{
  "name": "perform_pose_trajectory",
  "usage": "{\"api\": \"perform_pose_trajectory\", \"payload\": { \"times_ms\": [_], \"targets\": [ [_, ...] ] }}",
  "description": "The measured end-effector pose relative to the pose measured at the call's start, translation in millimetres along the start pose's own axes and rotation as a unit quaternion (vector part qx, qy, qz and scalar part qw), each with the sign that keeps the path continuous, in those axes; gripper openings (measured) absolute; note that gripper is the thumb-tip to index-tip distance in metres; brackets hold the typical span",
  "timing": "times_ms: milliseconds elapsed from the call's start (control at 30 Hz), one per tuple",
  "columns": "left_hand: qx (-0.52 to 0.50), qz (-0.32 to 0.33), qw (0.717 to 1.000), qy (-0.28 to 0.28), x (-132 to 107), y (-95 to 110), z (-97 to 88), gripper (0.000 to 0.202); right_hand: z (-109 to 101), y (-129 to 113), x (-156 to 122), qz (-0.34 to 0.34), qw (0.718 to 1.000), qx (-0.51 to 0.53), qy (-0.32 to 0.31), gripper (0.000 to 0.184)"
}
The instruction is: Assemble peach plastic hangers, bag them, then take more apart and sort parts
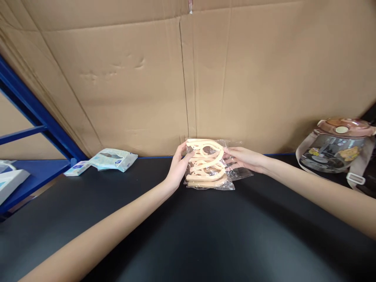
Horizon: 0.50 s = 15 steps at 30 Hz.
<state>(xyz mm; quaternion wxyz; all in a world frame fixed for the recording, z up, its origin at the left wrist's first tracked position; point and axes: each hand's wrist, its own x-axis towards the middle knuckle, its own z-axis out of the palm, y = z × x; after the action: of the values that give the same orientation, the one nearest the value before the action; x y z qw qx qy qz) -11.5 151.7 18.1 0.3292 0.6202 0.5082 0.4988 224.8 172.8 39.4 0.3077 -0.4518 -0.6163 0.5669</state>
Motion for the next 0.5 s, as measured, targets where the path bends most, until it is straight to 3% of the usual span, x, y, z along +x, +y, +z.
{"api": "perform_pose_trajectory", "payload": {
  "times_ms": [133, 233, 333, 400, 500],
  "targets": [
    [-0.150, -0.022, 0.986, 0.070, -14.5, 26.7, 1.1, 0.049, 23.7, -3.1, -14.2, -0.036, 0.998, 0.056, 0.015, 0.042],
    [-0.223, -0.081, 0.967, 0.092, -35.4, 47.1, -3.3, 0.049, 39.1, -11.1, -33.1, -0.063, 0.994, 0.085, 0.015, 0.043],
    [-0.271, -0.155, 0.948, 0.065, -64.0, 64.9, -8.0, 0.040, 51.7, -19.5, -56.8, -0.069, 0.988, 0.130, -0.044, 0.038],
    [-0.301, -0.203, 0.931, 0.031, -83.5, 73.8, -10.2, 0.032, 60.2, -19.9, -72.2, -0.052, 0.984, 0.153, -0.079, 0.044],
    [-0.353, -0.275, 0.894, -0.024, -108.4, 78.3, -15.6, 0.027, 73.7, -10.6, -93.2, -0.010, 0.983, 0.166, -0.074, 0.056]
  ]
}}
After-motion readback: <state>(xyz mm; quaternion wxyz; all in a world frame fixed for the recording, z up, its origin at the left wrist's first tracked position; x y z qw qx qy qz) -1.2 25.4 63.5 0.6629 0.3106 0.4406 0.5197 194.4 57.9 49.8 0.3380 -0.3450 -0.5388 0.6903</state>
